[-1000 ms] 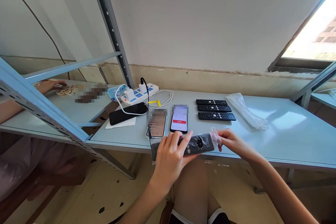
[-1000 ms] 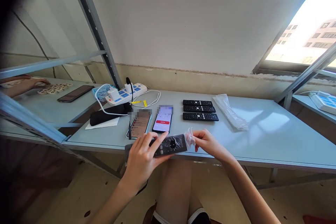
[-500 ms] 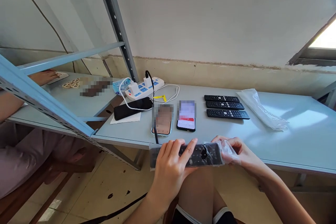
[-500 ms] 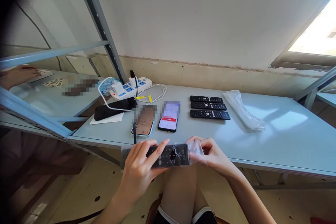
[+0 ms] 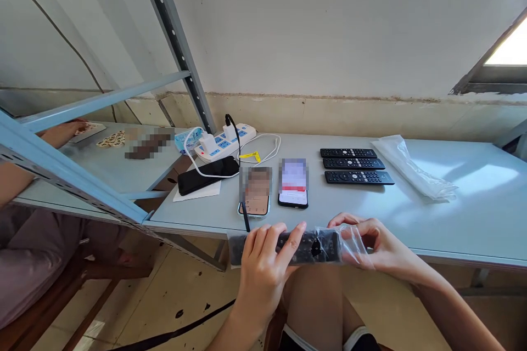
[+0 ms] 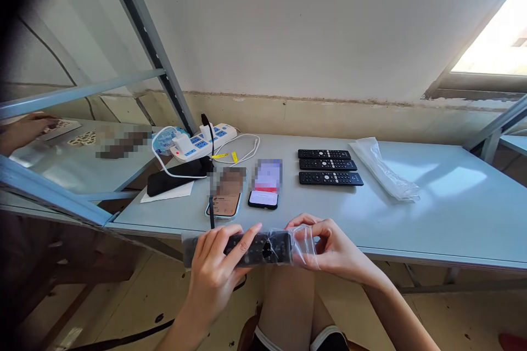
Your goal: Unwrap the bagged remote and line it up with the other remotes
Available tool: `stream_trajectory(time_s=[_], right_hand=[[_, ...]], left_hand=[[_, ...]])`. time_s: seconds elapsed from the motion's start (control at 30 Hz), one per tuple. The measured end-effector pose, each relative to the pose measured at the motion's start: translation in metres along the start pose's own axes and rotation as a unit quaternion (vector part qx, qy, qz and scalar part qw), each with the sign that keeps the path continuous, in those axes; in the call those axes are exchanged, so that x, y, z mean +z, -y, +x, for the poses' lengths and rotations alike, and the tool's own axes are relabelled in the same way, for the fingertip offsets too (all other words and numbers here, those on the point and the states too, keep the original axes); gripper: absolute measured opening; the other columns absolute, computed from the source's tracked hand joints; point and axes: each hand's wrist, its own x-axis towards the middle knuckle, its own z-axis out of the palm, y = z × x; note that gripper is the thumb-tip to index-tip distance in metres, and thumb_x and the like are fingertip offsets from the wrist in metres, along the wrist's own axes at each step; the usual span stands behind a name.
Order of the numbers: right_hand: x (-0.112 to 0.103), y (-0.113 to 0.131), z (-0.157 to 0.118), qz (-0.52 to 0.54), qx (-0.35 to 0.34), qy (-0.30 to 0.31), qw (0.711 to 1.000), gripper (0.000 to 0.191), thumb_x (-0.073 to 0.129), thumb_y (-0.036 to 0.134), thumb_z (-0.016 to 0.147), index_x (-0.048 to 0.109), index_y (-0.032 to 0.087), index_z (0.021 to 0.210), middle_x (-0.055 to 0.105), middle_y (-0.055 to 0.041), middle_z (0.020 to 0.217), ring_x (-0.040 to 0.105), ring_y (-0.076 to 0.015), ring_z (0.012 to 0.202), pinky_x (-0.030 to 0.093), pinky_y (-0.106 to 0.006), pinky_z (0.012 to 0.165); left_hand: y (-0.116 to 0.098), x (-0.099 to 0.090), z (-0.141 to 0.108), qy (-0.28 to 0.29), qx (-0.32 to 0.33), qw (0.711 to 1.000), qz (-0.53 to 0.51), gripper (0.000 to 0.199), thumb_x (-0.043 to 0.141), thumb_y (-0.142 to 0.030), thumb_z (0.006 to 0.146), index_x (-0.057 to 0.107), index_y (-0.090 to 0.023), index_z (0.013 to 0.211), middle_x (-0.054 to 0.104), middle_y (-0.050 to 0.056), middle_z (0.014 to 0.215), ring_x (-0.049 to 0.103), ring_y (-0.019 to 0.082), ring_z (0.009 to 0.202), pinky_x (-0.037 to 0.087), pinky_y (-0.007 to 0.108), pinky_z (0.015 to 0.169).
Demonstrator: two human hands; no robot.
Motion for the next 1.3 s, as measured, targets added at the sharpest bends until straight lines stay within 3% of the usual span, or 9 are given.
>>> stream_trajectory(time_s=[0.27,0.4,0.53,0.67,0.77,0.87,1.03,1.2,1.3], right_hand=[[0.013,-0.004,0.006,0.046,-0.008,-0.081,0.996,0.041,0.065,0.054,0.076,0.069,0.015,0.067,0.055,-0.0103,0.095,0.045,-0.0072,0.056,0.038,-0.017,0.039],[0.005,0.004,0.004,0.003,-0.029,-0.126,0.992,0.040,0.068,0.052,0.074,0.068,0.016,0.059,0.057,-0.0102,0.094,0.047,-0.0090,0.060,0.039,-0.016,0.039],[-0.013,-0.001,-0.001,0.043,0.009,-0.194,0.980,0.037,0.073,0.054,0.066,0.069,0.017,0.061,0.060,-0.0114,0.103,0.057,-0.0150,0.070,0.048,-0.021,0.042],[-0.050,-0.029,-0.010,0.165,0.061,-0.379,0.908,0.037,0.073,0.055,0.058,0.068,0.021,0.072,0.065,-0.0080,0.086,0.062,-0.0187,0.067,0.055,-0.026,0.046],[-0.081,-0.055,-0.019,0.220,0.100,-0.474,0.847,0.026,0.066,0.047,0.064,0.060,0.022,0.070,0.063,-0.0038,0.070,0.062,-0.0164,0.061,0.056,-0.024,0.051],[-0.097,-0.070,-0.028,0.235,0.128,-0.530,0.804,0.018,0.064,0.037,0.066,0.053,0.023,0.071,0.060,-0.0008,0.067,0.061,-0.0138,0.058,0.056,-0.020,0.052],[-0.088,-0.061,-0.027,0.286,0.168,-0.531,0.779,0.011,0.058,0.027,0.071,0.050,0.023,0.077,0.064,-0.0016,0.078,0.065,-0.0138,0.070,0.059,-0.021,0.063],[-0.073,-0.045,-0.016,0.245,0.211,-0.464,0.825,0.012,0.057,0.027,0.079,0.050,0.021,0.086,0.066,-0.0047,0.079,0.067,-0.0174,0.068,0.060,-0.026,0.059],[-0.072,-0.041,-0.011,0.215,0.239,-0.445,0.836,0.016,0.059,0.029,0.081,0.047,0.020,0.086,0.065,-0.0060,0.073,0.067,-0.0181,0.064,0.057,-0.024,0.053]], left_hand=[[0.008,0.000,0.007,-0.047,0.012,0.999,0.018,0.024,0.063,-0.020,0.086,0.066,-0.021,0.109,0.063,0.004,0.083,0.054,0.016,0.077,0.039,0.028,0.071],[0.017,-0.001,0.010,-0.072,0.014,0.997,0.030,0.019,0.060,-0.024,0.089,0.067,-0.022,0.106,0.063,0.004,0.082,0.054,0.017,0.078,0.038,0.029,0.072],[0.029,-0.004,0.007,-0.109,0.011,0.992,0.063,0.018,0.058,-0.025,0.090,0.067,-0.020,0.104,0.063,0.005,0.081,0.054,0.017,0.077,0.037,0.029,0.070],[0.038,-0.006,-0.002,-0.139,-0.030,0.990,0.025,0.012,0.059,-0.018,0.089,0.068,-0.021,0.096,0.060,0.002,0.076,0.050,0.013,0.067,0.037,0.026,0.065],[0.037,-0.006,-0.010,-0.131,-0.038,0.990,-0.028,0.012,0.059,-0.016,0.089,0.068,-0.022,0.093,0.058,0.000,0.074,0.050,0.011,0.064,0.038,0.024,0.062],[0.029,-0.005,-0.016,-0.111,-0.023,0.992,-0.048,0.014,0.059,-0.013,0.088,0.068,-0.021,0.094,0.059,0.001,0.075,0.052,0.012,0.067,0.038,0.024,0.063],[0.009,-0.003,-0.018,-0.081,-0.011,0.992,-0.100,0.014,0.054,-0.015,0.091,0.067,-0.020,0.095,0.060,0.001,0.074,0.052,0.012,0.067,0.037,0.024,0.062],[-0.020,0.015,0.002,-0.014,0.015,0.987,-0.160,0.015,0.052,-0.017,0.091,0.066,-0.021,0.094,0.060,0.001,0.078,0.051,0.013,0.071,0.037,0.026,0.063],[-0.042,0.035,0.022,0.017,0.094,0.980,-0.173,0.015,0.058,-0.009,0.082,0.063,-0.022,0.089,0.060,0.000,0.079,0.051,0.015,0.071,0.036,0.028,0.061]])
